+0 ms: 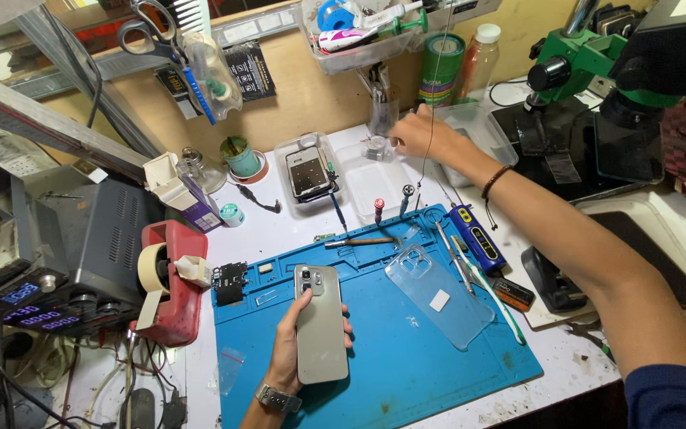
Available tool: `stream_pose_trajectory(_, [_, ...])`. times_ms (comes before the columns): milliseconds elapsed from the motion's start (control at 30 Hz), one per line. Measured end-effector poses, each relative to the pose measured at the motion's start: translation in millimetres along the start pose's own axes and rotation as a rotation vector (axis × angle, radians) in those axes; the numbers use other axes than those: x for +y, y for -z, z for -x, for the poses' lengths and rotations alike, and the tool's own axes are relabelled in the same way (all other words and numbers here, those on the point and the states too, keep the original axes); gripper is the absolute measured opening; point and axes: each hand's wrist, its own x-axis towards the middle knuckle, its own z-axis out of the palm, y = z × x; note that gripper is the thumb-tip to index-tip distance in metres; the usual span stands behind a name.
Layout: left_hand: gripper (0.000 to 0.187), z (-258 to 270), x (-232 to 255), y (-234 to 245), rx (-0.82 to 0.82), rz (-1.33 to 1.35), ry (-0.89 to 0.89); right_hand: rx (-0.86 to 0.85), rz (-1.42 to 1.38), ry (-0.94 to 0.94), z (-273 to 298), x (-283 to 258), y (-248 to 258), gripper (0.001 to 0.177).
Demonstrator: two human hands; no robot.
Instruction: The person removes a clear case from a silver smartphone, then uses a prying tool to separate the back cover. They use a blue electric screwdriver to remove screws from the internal frame. Finally, the person peels off a protective film from a dark grey replacement back cover.
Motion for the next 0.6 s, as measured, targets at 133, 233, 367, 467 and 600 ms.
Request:
stream_pose_trajectory(133, [0.059, 0, -2, 2, -0.031, 0.012, -0.025, -0.114, 0.084, -0.047, -5, -10, -15, 0.019])
stream_pose_trajectory(233, [0.058, 1, -1, 1, -0.02, 0.032, -0.02, -0.155, -0.128, -0.148, -3, -6, -18, 0.035])
stream_pose_trajectory(367, [0.058, 0, 0, 2, -0.012, 0.028, -0.018, -0.148, 0.01, -0.154, 1, -4, -20, 0.016])
stream_pose_trajectory(467, [0.06, -1, 1, 3, -0.018, 0.014, -0.02, -0.173, 0.412, -0.113, 6, 1, -16, 0.038])
stream_pose_trajectory(600, [0.055, 0, 3, 8, -0.028, -0.049, -0.017, -0.261, 0.068, -0.273, 12, 17, 14, 0.027])
